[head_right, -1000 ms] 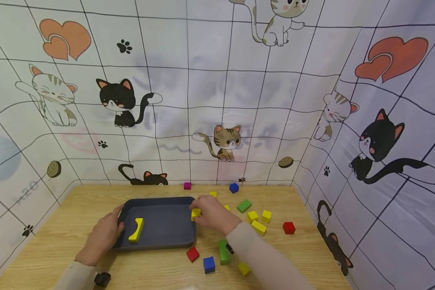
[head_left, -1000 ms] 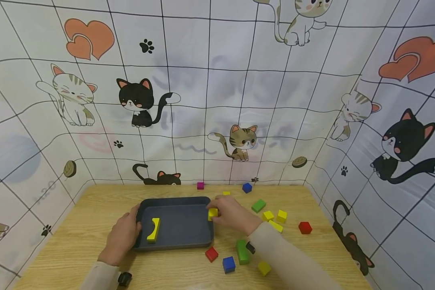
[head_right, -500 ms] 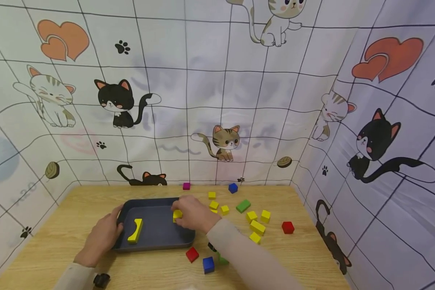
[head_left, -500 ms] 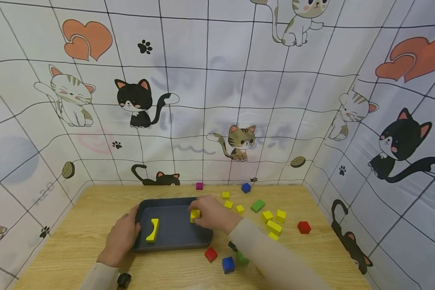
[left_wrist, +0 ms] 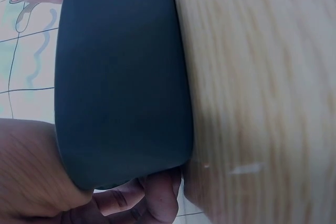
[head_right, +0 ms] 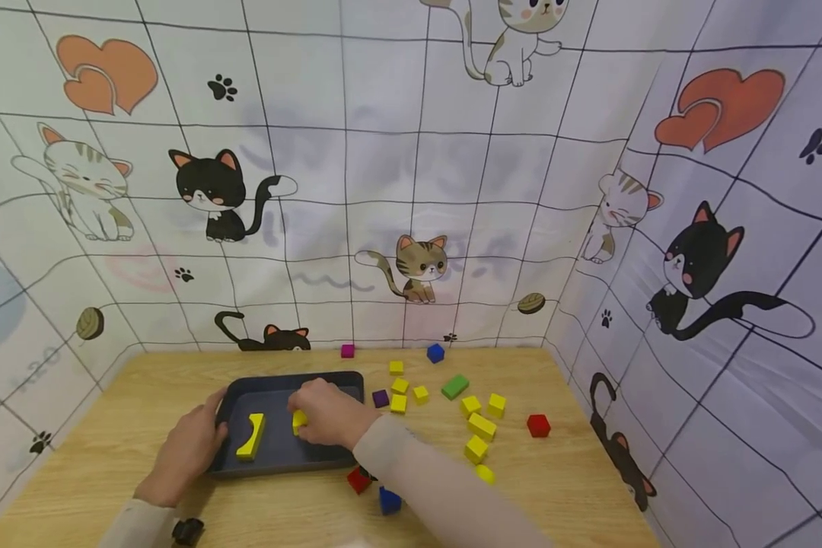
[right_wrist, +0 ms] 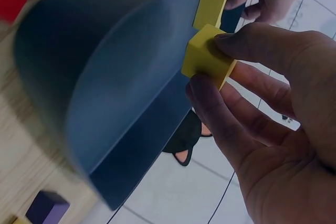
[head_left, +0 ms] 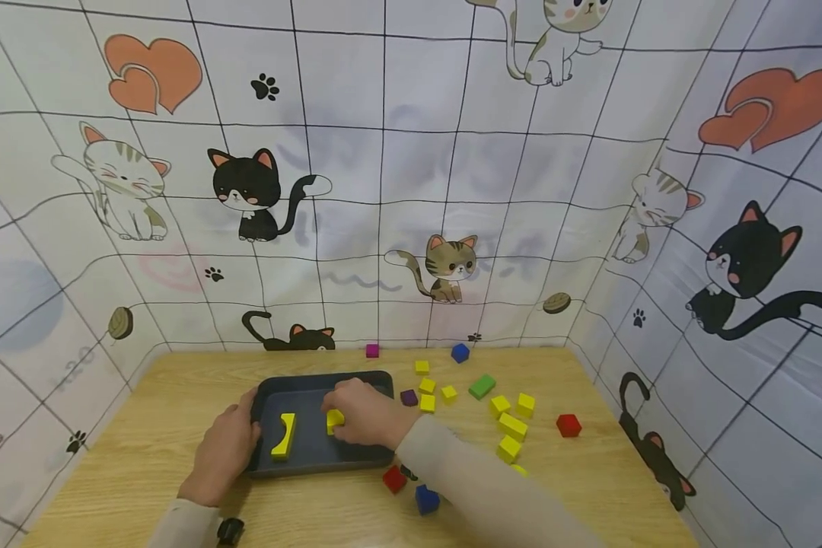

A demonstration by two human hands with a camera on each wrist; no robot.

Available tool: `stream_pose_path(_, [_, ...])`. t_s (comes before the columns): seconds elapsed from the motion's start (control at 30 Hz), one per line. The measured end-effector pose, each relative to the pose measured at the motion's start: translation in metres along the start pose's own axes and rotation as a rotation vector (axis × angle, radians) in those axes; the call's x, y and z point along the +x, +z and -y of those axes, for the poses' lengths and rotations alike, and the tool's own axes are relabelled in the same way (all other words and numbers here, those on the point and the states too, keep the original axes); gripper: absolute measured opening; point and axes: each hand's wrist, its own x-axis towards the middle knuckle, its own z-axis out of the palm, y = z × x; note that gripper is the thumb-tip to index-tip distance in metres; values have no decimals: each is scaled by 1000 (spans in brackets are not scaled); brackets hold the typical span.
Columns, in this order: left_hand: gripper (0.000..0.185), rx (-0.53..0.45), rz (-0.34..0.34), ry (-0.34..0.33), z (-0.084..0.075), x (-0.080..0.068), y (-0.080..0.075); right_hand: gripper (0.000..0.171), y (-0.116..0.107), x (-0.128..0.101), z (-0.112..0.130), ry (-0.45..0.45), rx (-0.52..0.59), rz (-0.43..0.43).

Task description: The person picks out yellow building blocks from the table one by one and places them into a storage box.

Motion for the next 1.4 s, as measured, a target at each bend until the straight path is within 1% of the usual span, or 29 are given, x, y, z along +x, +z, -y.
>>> stream_pose_path(0.13, [68, 0, -7, 12, 0, 1, 0, 38, 5, 6, 10, -35, -20, 20])
stream_pose_path(0.33, [68, -10, 5, 19, 0, 0, -1, 37, 15, 14, 25, -96, -75, 38])
stream_pose_path(0.57, [68, -17, 14, 23, 2, -2, -1, 36, 23, 23, 40, -118, -95, 51])
stream_pose_path(0.73, [68, -18, 2, 34, 3, -1, -1, 36, 27, 29, 48, -141, -116, 47])
stream_pose_path(0.83, [68, -16, -2, 33, 2, -1, -2, 37, 27, 31, 51, -135, -122, 50])
stream_pose_path(1.03, [68, -12, 14, 12, 1, 0, -3, 38, 26, 34, 56, -109, -122, 60])
stream_pose_path(1.17, [68, -10, 12, 16, 1, 0, -3, 37, 26, 36, 57, -96, -118, 67])
stream_pose_path(1.4, [67, -2, -4, 38, 1, -1, -3, 43, 27, 38, 58, -77, -99, 84])
